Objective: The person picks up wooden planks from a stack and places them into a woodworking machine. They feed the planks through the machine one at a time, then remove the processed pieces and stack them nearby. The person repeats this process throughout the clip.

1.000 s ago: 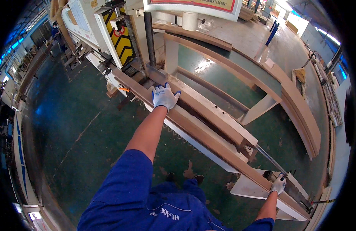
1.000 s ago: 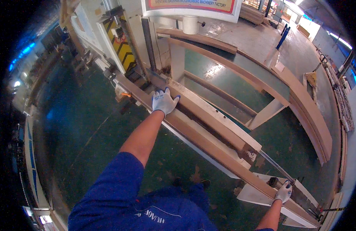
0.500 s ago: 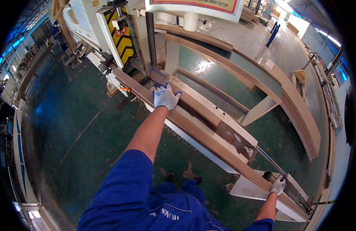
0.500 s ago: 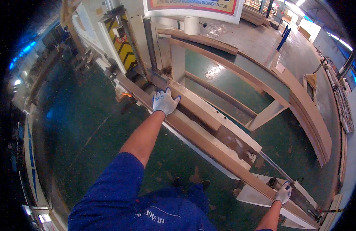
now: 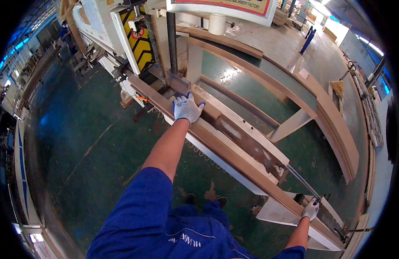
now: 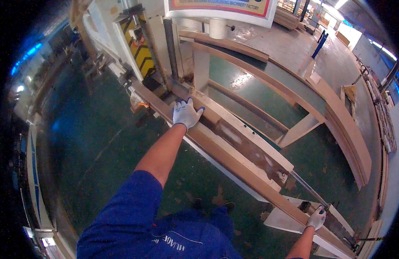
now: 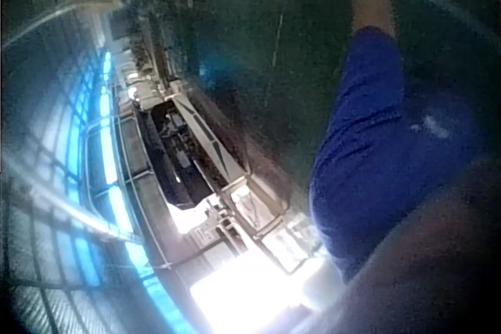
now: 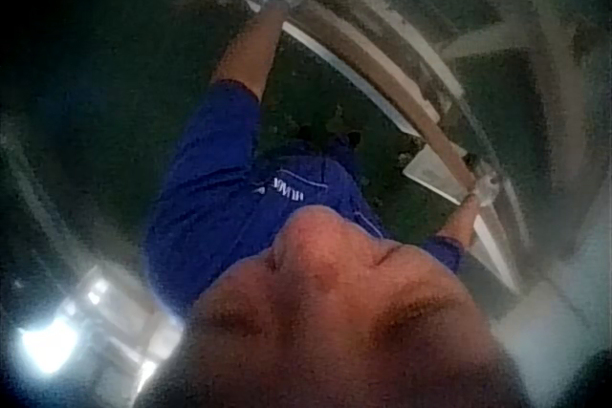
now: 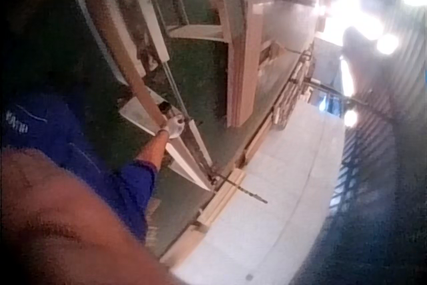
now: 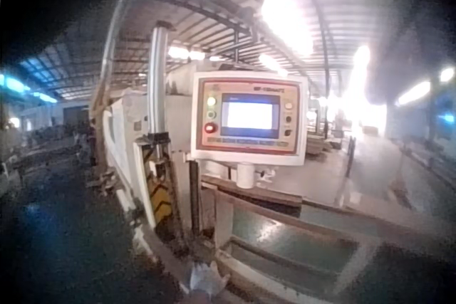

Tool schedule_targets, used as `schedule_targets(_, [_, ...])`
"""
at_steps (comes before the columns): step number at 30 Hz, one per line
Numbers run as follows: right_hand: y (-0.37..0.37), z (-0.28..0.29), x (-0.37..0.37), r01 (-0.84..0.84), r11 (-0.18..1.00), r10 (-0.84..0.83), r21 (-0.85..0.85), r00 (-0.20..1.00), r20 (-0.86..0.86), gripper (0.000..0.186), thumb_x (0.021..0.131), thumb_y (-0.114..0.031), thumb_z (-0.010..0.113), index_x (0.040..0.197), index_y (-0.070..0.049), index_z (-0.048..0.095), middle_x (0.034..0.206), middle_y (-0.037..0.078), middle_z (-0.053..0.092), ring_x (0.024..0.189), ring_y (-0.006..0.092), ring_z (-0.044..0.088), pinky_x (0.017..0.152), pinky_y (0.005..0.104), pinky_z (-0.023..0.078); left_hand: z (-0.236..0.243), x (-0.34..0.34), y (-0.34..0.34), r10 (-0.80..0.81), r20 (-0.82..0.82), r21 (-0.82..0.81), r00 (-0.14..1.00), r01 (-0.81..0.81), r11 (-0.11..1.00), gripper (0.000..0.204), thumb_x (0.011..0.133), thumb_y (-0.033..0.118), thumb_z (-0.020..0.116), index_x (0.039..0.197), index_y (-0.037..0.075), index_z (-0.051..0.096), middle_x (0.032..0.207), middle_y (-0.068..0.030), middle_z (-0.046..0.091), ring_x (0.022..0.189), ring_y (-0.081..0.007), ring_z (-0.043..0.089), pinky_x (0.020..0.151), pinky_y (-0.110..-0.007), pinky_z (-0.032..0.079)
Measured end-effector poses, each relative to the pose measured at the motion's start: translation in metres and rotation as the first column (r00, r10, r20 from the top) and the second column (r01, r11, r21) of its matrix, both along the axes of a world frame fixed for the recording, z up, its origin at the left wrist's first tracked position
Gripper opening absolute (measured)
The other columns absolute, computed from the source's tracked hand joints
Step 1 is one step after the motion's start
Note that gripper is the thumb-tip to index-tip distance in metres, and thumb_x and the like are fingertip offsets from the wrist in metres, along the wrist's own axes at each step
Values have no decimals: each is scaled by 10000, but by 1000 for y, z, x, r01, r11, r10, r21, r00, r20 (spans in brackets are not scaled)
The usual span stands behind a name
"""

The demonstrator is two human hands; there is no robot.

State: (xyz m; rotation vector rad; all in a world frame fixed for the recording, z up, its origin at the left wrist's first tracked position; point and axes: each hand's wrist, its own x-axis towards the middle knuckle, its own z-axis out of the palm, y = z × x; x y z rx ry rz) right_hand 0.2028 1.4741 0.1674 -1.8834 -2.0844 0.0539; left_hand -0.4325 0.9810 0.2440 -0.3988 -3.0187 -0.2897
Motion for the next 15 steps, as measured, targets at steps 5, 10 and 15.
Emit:
schedule_targets(5, [4, -4, 5, 7, 999, -8, 43, 1000, 25, 600, 1052, -556, 513, 1150, 1, 713, 1126, 245, 747, 1059, 425, 709, 916, 522, 533, 2, -1, 2, -4, 28, -11, 1000, 4, 1000, 813, 975, 625, 600, 1493, 4, 516, 1334, -266, 654, 1311, -401, 574, 1155, -487, 384])
schedule_targets(10, [4, -3, 2, 9, 1000, -9, 14, 1000, -2, 632, 1040, -581, 519, 1149, 8, 718, 1144, 247, 748, 1071, 428, 709, 927, 522, 531, 3, 0, 0, 1, 48, 1, 999, -1, 1000, 847, 974, 637, 593, 1520, -3, 494, 1346, -271, 645, 1322, -405, 567, 1180, -494, 365])
schedule_targets(15, [5, -1, 3, 29, 999, -29, -16, 1000, 0, 627, 1041, -577, 519, 1182, 0, 720, 1167, 243, 745, 1094, 420, 706, 940, 508, 532, 3, 0, 1, 0, 42, -7, 999, 1, 1000, 846, 978, 635, 588, 1521, -7, 495, 1353, -277, 641, 1331, -410, 562, 1185, -497, 361])
